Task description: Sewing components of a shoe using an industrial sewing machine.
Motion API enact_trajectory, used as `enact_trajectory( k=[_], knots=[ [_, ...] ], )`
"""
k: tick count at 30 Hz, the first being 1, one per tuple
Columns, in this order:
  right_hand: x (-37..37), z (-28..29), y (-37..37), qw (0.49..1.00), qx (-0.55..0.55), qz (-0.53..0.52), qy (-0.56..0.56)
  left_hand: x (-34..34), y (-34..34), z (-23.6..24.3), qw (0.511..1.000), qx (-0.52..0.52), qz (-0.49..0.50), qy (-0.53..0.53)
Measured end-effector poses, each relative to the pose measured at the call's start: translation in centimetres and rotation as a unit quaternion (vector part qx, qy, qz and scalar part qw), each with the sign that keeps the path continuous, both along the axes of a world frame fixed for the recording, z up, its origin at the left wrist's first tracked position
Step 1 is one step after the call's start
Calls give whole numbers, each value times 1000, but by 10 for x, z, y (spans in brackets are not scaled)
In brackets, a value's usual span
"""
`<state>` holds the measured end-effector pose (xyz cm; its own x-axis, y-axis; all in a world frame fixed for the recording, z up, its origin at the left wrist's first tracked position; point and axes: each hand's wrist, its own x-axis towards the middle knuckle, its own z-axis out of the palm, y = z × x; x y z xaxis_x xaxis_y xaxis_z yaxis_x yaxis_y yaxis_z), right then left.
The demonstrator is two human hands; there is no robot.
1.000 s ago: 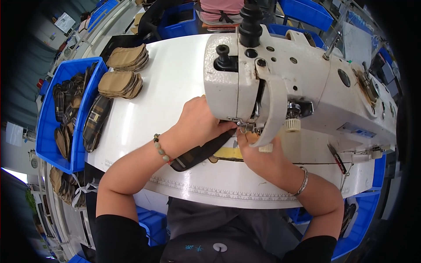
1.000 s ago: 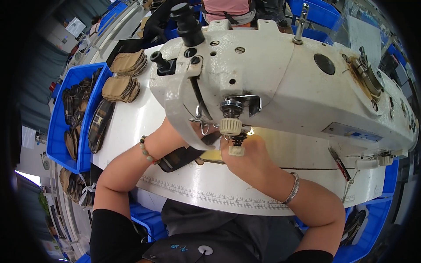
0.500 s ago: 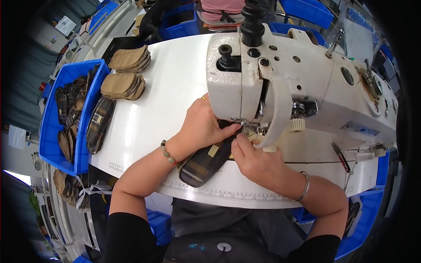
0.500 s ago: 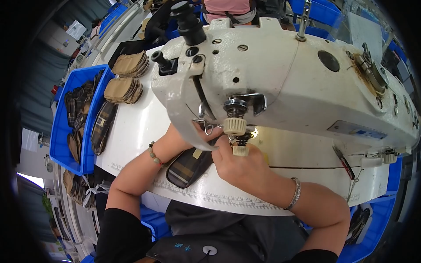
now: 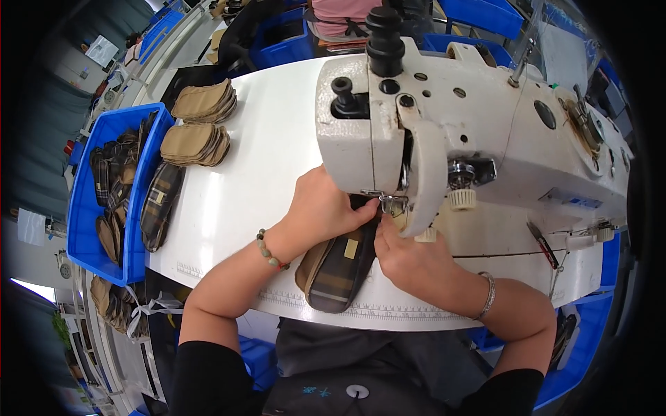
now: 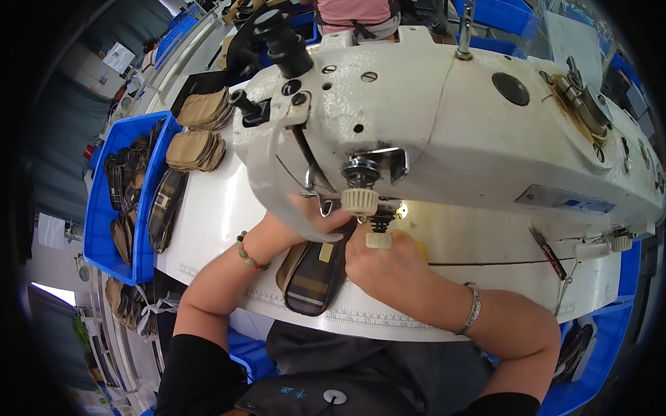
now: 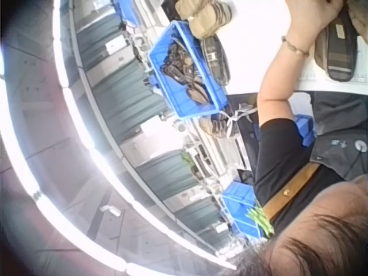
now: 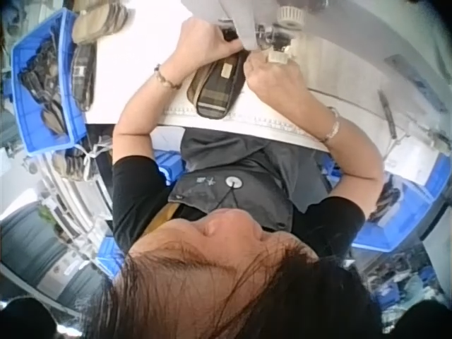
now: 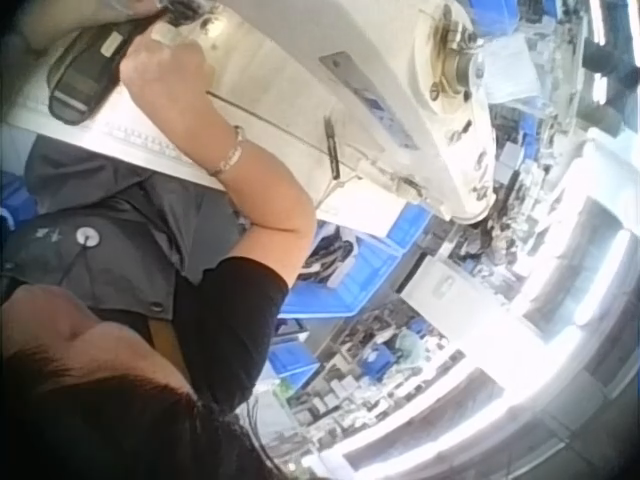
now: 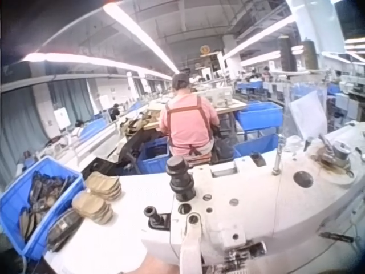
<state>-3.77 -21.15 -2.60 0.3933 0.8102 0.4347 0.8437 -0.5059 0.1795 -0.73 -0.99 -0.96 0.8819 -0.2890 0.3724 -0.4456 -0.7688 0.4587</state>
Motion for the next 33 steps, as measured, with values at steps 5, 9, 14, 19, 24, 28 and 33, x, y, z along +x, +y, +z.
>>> enact_trajectory(
  k=[5,9,14,19,24,28,33],
  knots=[
    [-12,34,-8,978,-150,4,146,-1,5,-1,1000,1,6,25],
    [-23,30,-11,982,-132,53,126,1,7,0,998,-2,8,58],
    [-23,17,-5,987,15,146,59,2,8,-1,994,-24,27,108],
    [-18,-8,3,993,1,118,6,-3,8,-1,998,-30,26,41],
    [-20,-8,4,994,9,110,-5,-28,5,11,979,173,-79,-71],
    [-24,-6,2,995,-3,95,33,-45,-2,14,966,227,-102,-67],
    [-22,-7,-2,994,-2,102,33,-42,-5,20,963,241,-105,-61]
  ],
)
